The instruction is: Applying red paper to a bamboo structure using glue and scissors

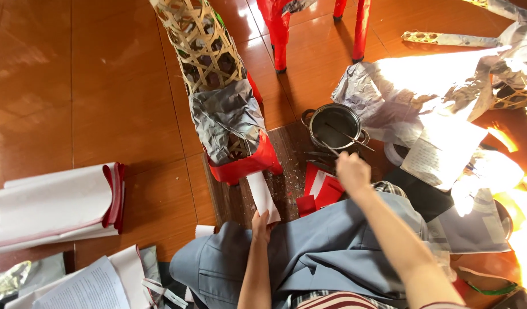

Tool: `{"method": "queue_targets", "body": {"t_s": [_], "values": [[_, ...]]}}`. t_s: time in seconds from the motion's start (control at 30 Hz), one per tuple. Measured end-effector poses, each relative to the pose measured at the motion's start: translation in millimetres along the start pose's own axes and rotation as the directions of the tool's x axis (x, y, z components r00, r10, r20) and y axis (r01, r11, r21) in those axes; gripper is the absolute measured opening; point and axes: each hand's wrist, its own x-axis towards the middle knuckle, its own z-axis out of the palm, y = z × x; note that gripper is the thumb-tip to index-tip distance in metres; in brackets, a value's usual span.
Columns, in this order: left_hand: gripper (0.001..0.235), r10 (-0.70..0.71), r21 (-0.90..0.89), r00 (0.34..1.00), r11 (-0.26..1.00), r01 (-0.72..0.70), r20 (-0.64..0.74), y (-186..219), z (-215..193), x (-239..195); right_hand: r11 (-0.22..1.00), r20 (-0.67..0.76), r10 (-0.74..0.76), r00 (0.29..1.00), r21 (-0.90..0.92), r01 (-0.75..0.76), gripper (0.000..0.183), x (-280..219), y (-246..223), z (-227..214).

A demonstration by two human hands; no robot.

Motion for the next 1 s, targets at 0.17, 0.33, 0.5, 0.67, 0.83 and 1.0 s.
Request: {"method": "queue_targets", "body": {"t_s": [0.17, 0.33, 0.5, 0.67, 0.83, 1.0], "values": [[0.048, 0.012, -0.006, 1.000, 1.000, -0.012, 0.004, -3.1, 1.7, -2.0, 0.635, 0.435, 0.137, 0.890, 0.651, -0.416, 0.028, -13.5, -39.4, 19.0], [0.047, 0.037, -0.014, 0.999, 0.999, -0.037, 0.023, -1.3, -2.8, -10.0, -0.372, 0.820, -0.081, 0.567, 0.503, -0.780, 0.031, -13.6, -43.0, 31.7], [0.048, -0.020, -0.040, 0.999, 0.999, 0.022, 0.031, -8.7, -1.1, 1.4, -0.387, 0.750, -0.037, 0.661, 0.599, -0.701, 0.030, -22.2, -13.3, 14.5], [0.047, -0.061, -0.052, 0.998, 0.997, 0.062, 0.016, -19.0, -1.4, 16.5, -0.170, 0.758, -0.182, 0.626, 0.602, -0.780, 0.031, -60.1, 3.3, -24.2], [0.049, -0.053, -0.008, 0.999, 0.999, 0.053, -0.001, -27.3, -4.8, 22.8, 0.017, 0.734, -0.286, 0.616, 0.646, -0.763, 0.033, -85.0, -60.1, -13.7], [0.054, -0.033, 0.023, 0.999, 0.999, 0.032, 0.020, -31.0, -9.2, 19.8, 0.808, 0.365, -0.413, 0.834, 0.570, 0.151, 0.025, -55.4, -132.6, -0.8]]}}
